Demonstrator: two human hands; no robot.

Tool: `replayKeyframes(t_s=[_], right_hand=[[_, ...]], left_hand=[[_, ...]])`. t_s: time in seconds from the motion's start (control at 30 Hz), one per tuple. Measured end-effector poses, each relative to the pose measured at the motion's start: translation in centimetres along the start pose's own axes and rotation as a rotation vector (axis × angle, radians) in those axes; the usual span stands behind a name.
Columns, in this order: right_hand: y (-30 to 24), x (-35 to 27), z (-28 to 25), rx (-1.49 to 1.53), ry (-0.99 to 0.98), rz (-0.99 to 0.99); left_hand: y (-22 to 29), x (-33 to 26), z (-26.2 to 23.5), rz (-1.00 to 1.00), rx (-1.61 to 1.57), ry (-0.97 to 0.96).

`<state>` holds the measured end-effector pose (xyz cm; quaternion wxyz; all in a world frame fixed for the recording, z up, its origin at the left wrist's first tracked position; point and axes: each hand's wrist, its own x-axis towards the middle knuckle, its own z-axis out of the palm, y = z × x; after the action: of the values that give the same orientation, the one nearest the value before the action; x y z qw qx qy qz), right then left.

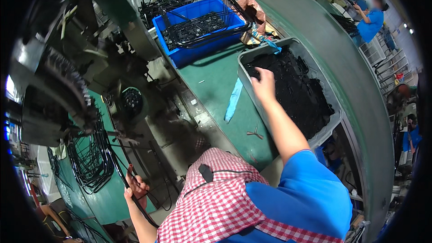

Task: The person assembles black metal bicycle baskets by inserting small black plastic components into the basket frame using a press machine. They repeatedly pick up a basket frame, place it under the press, add a plastic piece, and then remove the assembled unit to place it on a nearby table.

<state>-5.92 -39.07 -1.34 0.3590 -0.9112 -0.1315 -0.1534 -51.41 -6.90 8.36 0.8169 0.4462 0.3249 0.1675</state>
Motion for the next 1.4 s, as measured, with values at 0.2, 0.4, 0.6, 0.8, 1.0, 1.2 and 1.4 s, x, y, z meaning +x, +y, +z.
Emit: replayKeyframes(t_s=[0.2, 0.4, 0.6, 0.8, 1.0, 1.2, 1.4], right_hand=[[9.6, 0.5, -1.6, -0.394, -0.285, 0.621], [13.7, 0.5, -1.7, -0.168, -0.107, 0.702], [9.9, 1.2, -3.9, 0.578, 0.067, 0.633], [-9.9, -2.5, -2.5, 0.812, -0.130, 0.038], [-29.6, -10.7, 4.9, 0.946, -0.369, -0.598], [-38.5, -13.1, 10.6, 0.935, -0.273, -0.806], [-39.9, -14.6, 11.7, 0.881, -0.278, -0.796]], left_hand=[[0.1, -0.6, 1.0, -0.006, 0.029, 0.024], [-0.2, -0.5, 2.7, -0.008, -0.047, 0.053], [-0.4, -0.6, 1.9, -0.001, -0.079, -0.010], [0.1, -0.5, 1.1, -0.013, -0.038, -0.049], [1.2, 0.0, -3.2, -0.063, -0.077, -0.174], [2.5, 0.0, -5.7, -0.097, -0.096, -0.294], [2.7, 1.4, -7.5, -0.088, -0.093, -0.411]])
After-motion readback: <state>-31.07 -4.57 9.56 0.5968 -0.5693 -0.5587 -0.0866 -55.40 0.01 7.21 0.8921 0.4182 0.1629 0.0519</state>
